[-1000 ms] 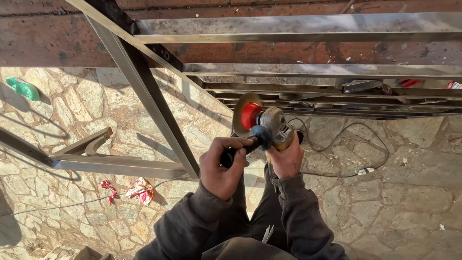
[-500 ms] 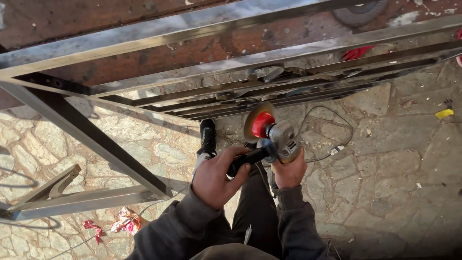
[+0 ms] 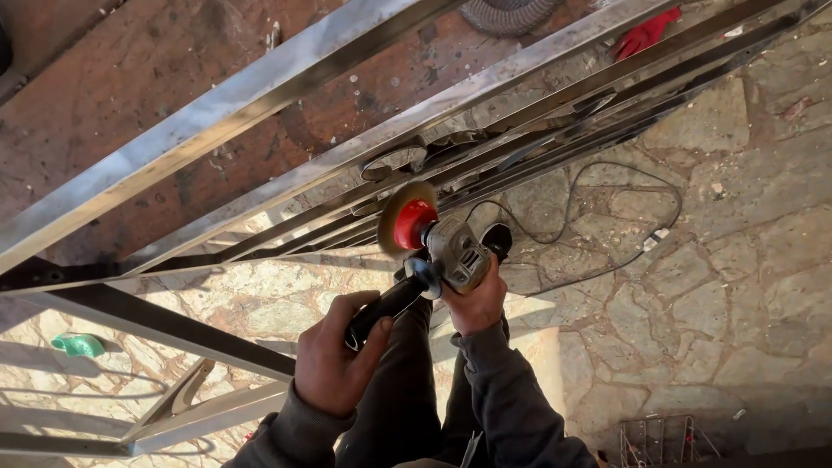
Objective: Grinding and smoothing the edges of a metal frame using a handheld angle grinder.
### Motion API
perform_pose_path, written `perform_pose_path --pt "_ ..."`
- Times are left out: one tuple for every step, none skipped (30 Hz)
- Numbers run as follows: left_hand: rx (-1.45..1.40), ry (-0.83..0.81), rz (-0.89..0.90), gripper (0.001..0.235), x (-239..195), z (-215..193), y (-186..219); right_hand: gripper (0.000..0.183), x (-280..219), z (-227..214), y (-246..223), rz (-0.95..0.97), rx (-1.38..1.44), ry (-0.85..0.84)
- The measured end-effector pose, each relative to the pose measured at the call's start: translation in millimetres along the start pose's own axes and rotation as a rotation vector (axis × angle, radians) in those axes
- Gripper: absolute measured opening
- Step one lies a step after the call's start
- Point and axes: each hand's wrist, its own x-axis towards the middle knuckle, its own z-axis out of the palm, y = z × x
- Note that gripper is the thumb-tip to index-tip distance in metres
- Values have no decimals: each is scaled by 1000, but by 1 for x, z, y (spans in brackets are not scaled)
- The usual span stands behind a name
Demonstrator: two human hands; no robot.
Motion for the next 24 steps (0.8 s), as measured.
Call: perform_pose_path --pt "8 -13 10 34 7 1 -4 75 6 0 3 5 6 17" --pt "7 -27 57 34 11 0 -7 74 7 1 6 39 -20 31" --pt "4 -43 104 34 14 0 -11 74 7 1 9 73 -45 44" --pt "12 -59 104 34 13 0 -14 74 5 3 15 87 -40 54" --pt "18 -71 150 36 12 0 -16 73 3 5 20 78 -44 38" --pt "23 -78 207 37 15 -1 -18 72 6 8 24 56 -45 26" --pt "31 -88 218 37 21 -1 -12 72 7 9 19 58 -38 40" --pt "35 -107 247 38 25 -2 -6 72 7 10 14 62 51 48" --pt "39 -126 277 39 29 -3 1 71 6 11 9 66 141 56" --pt "50 -135 283 39 33 -4 4 71 5 13 14 69 151 67" --pt "54 -153 326 40 37 -4 7 70 5 14 18 97 147 99" --pt "58 -172 372 41 43 -3 10 69 7 14 24 123 143 132" --pt "69 -181 383 41 48 -1 12 69 13 14 21 124 155 146" --pt "98 -195 424 42 48 0 13 69 12 12 18 98 245 80" --pt "127 -210 465 42 48 2 14 69 12 10 16 71 336 15" --pt "137 -219 466 42 53 2 17 69 13 11 16 77 346 21" --pt "142 -215 484 42 57 2 19 69 14 12 14 107 288 73" --pt "142 -212 497 42 59 2 23 69 13 10 13 140 224 119" --pt "148 -220 492 42 57 5 22 69 11 7 13 150 229 120" --pt "148 -209 513 41 59 7 22 70 15 4 13 143 284 79" --pt "147 -198 533 41 61 9 22 70 18 2 12 136 338 38" --pt "153 -201 530 41 61 10 24 70 17 0 13 141 344 38" --pt "173 -189 552 41 61 10 26 71 16 -1 13 168 283 55" --pt "193 -174 576 42 62 11 28 72 16 -2 13 191 221 72"
